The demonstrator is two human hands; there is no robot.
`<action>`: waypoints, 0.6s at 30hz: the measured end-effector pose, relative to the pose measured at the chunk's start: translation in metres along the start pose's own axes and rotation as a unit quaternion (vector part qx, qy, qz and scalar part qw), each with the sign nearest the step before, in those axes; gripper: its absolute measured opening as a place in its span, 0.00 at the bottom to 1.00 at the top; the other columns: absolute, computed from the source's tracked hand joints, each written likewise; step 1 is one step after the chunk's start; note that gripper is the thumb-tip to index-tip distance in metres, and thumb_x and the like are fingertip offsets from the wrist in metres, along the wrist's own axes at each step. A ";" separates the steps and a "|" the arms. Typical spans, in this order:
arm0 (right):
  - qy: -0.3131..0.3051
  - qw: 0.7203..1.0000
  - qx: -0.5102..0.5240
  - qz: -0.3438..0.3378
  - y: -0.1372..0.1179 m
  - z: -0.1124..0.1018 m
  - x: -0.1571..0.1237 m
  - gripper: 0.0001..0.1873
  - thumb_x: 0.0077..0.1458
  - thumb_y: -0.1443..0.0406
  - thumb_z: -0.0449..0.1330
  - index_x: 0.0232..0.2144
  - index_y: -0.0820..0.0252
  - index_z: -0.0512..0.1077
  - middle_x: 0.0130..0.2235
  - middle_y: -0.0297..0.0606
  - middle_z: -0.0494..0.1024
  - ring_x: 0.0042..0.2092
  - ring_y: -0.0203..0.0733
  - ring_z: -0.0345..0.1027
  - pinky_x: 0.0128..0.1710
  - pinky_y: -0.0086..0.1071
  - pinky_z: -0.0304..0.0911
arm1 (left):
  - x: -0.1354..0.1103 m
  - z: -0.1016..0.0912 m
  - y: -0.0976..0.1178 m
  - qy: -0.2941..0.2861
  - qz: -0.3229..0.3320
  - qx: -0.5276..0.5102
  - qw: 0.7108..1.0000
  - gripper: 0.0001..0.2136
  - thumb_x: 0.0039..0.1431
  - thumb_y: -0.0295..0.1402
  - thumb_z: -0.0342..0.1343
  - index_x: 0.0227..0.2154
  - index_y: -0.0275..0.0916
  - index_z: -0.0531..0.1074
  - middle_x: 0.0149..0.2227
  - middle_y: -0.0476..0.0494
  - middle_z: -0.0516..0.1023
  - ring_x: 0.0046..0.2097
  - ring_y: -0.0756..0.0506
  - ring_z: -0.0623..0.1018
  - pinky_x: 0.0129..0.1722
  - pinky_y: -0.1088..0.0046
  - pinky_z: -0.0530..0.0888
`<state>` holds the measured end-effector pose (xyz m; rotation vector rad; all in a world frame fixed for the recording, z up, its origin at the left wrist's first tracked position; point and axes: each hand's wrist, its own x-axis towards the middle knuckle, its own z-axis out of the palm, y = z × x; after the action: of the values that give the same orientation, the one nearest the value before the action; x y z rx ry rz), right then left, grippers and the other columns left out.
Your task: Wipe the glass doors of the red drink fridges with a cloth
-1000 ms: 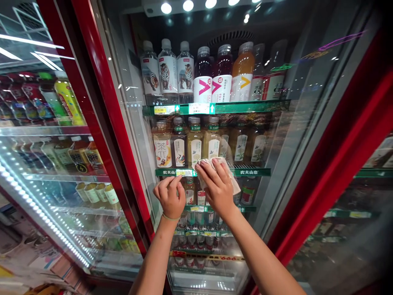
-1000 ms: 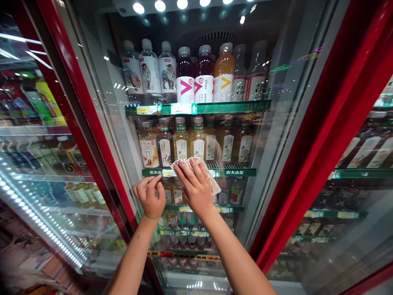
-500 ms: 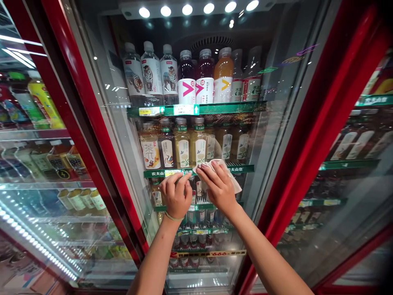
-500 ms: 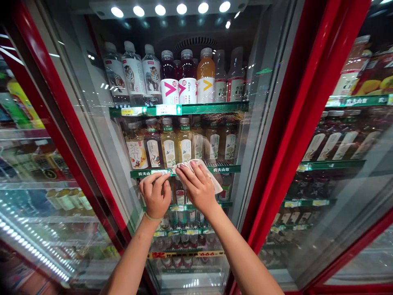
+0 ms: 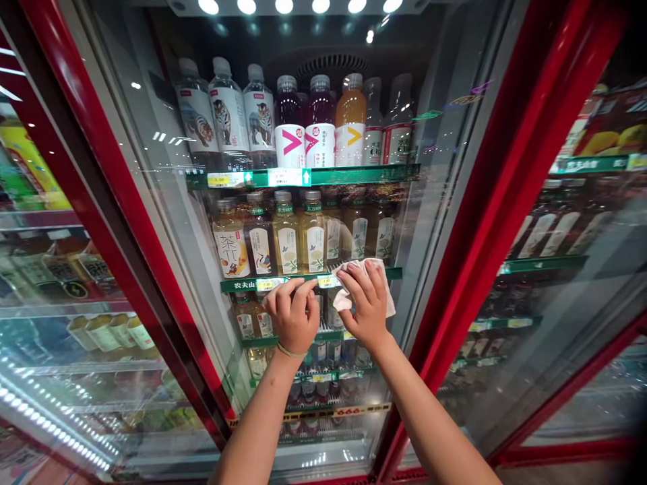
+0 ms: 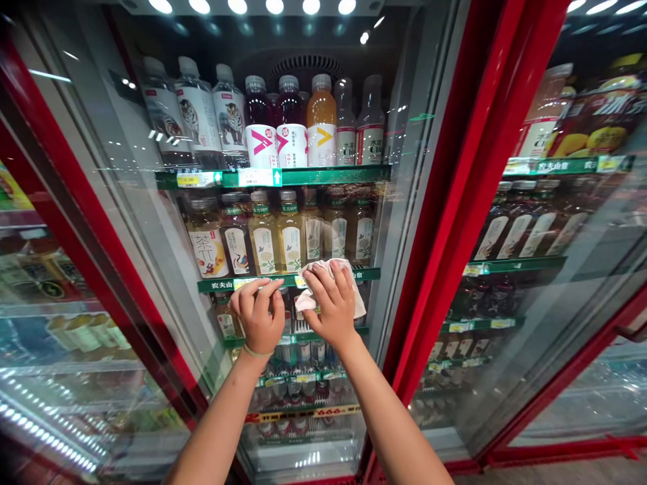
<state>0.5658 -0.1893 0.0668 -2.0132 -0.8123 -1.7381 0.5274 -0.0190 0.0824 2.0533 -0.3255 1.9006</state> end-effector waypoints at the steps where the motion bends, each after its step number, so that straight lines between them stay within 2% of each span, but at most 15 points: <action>1: 0.004 1.000 0.000 0.009 0.002 0.000 -0.001 0.28 0.69 0.56 0.48 0.68 0.52 0.62 0.65 0.40 0.72 0.73 0.54 0.52 0.73 0.55 0.50 | -0.001 0.001 0.001 0.002 -0.002 0.002 1.000 0.12 0.62 0.24 0.58 0.45 0.44 0.79 0.45 0.40 0.77 0.50 0.41 0.73 0.55 0.60 0.66; 6: 0.002 0.999 -0.019 -0.032 0.020 -0.004 -0.004 0.33 0.67 0.70 0.54 0.71 0.46 0.57 0.63 0.35 0.75 0.73 0.46 0.51 0.73 0.50 0.53 | -0.004 0.006 0.003 0.010 0.007 0.018 1.000 0.11 0.62 0.25 0.58 0.45 0.45 0.79 0.45 0.41 0.77 0.50 0.41 0.73 0.55 0.61 0.66; 10: 0.026 0.999 -0.017 0.035 0.030 -0.009 0.001 0.34 0.67 0.72 0.52 0.71 0.44 0.55 0.65 0.35 0.72 0.74 0.47 0.50 0.73 0.53 0.53 | 0.001 0.011 0.015 0.003 0.010 0.011 1.000 0.12 0.61 0.24 0.59 0.45 0.44 0.79 0.45 0.40 0.77 0.50 0.40 0.72 0.55 0.60 0.65; 15: -0.021 0.999 -0.014 -0.042 0.040 -0.020 -0.003 0.35 0.66 0.73 0.53 0.71 0.47 0.56 0.62 0.35 0.76 0.74 0.43 0.49 0.74 0.48 0.51 | 0.007 0.019 0.031 0.000 0.023 0.013 1.000 0.13 0.61 0.25 0.60 0.46 0.45 0.79 0.46 0.41 0.77 0.51 0.40 0.72 0.55 0.60 0.65; 18: 0.014 1.000 -0.020 0.005 0.047 -0.024 -0.003 0.35 0.67 0.74 0.52 0.71 0.46 0.56 0.64 0.36 0.74 0.74 0.44 0.49 0.74 0.51 0.52 | 0.005 0.026 0.036 0.015 0.010 0.022 1.000 0.12 0.61 0.25 0.60 0.45 0.45 0.79 0.45 0.40 0.77 0.50 0.40 0.71 0.55 0.59 0.65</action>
<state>0.5764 -0.2407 0.0725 -2.0109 -0.7633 -1.7847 0.5375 -0.0623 0.0885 2.0550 -0.3004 1.9635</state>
